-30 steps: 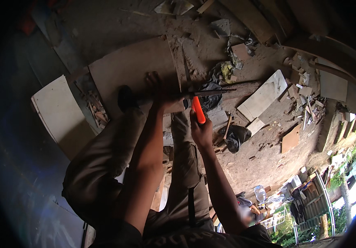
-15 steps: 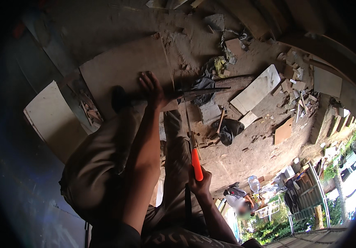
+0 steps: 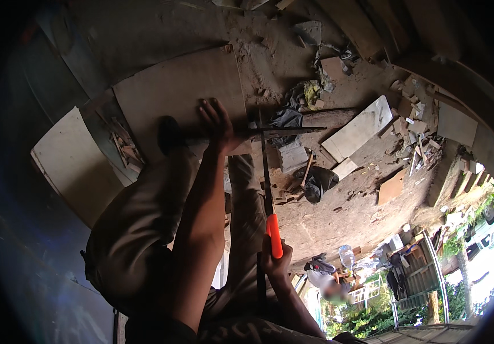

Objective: The person uses a hammer to remove a wooden slat from a chair frame. They then use a hand saw to cut the slat to size. Finally, they reattach the slat to the chair frame using the hammer.

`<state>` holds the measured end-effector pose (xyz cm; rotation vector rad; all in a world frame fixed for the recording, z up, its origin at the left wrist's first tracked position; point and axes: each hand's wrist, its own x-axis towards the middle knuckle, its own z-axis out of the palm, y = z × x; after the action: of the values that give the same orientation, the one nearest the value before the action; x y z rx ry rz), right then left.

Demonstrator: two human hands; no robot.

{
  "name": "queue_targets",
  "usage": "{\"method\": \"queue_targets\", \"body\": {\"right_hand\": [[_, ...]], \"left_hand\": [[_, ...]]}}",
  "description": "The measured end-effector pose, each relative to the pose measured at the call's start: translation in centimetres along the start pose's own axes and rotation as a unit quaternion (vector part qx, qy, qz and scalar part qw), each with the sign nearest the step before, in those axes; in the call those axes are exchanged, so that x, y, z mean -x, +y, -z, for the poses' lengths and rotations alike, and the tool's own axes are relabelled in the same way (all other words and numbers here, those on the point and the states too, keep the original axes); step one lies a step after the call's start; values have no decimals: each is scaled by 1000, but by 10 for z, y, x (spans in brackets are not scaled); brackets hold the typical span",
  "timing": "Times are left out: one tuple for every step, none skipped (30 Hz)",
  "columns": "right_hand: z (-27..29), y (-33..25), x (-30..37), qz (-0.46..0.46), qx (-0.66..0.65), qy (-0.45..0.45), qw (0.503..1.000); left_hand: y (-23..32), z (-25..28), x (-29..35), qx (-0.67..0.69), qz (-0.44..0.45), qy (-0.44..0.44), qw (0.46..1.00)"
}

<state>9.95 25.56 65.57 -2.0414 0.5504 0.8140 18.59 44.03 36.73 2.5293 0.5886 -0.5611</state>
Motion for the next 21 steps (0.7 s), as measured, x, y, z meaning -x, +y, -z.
{"method": "queue_targets", "body": {"right_hand": [[-4, -1, -4, 21, -3, 18, 1000], [-8, -1, -11, 42, -6, 36, 998], [-13, -2, -40, 8, -31, 31, 999], [-23, -11, -84, -38, -25, -11, 999], [-37, -20, -126, -40, -80, -23, 996], [-52, -20, -166, 34, -16, 34, 999], [-56, -19, -191, 14, -12, 52, 998], [-63, -22, -193, 49, 25, 57, 997], [-61, -18, -182, 67, 7, 50, 996], [-51, -22, -151, 0, -26, -8, 1000], [-45, 2, -108, 45, -19, -22, 999], [-26, 1, -63, 15, -10, -52, 998], [-12, 12, -20, -75, -23, -76, 994], [8, 13, 12, -97, 7, -105, 990], [23, 1, 30, -136, 6, -116, 984], [20, -6, 31, -78, -10, -53, 995], [15, -3, 21, -30, -25, -24, 999], [7, 2, 3, 16, -39, 4, 999], [-5, 1, -33, 50, -30, 21, 998], [-15, -13, -78, -11, -69, -13, 997], [-27, -19, -123, -22, -44, -9, 999]], "left_hand": [[3, 2, 0, 1, 15, -16, 1000], [6, 4, 1, 2, 30, -32, 999], [8, 11, 5, -1, 50, -46, 998], [-1, 12, 5, -36, 23, -13, 999], [-8, 9, 5, -63, -7, 16, 998], [2, -3, -4, -79, -57, 46, 994], [12, -17, -8, -59, -79, 42, 994], [-1, -19, -7, -56, -81, 42, 994], [6, -8, -7, -50, -58, 3, 997], [10, 7, -4, -47, -28, -34, 998], [3, 8, 3, -34, -15, -35, 999], [-6, 6, 1, -20, 0, -26, 999], [-9, 3, 3, -5, 14, -24, 1000], [-3, 6, 8, 6, 20, -43, 999], [7, 15, 6, 16, 26, -61, 998], [14, 20, -4, 26, 26, -67, 997], [18, 17, -9, 21, 18, -65, 998], [17, 13, -10, 14, 11, -64, 998], [4, 17, 1, -3, 28, -59, 998], [-3, 11, 4, -18, 7, -37, 999], [-6, 1, 3, -30, -18, -14, 999]]}}
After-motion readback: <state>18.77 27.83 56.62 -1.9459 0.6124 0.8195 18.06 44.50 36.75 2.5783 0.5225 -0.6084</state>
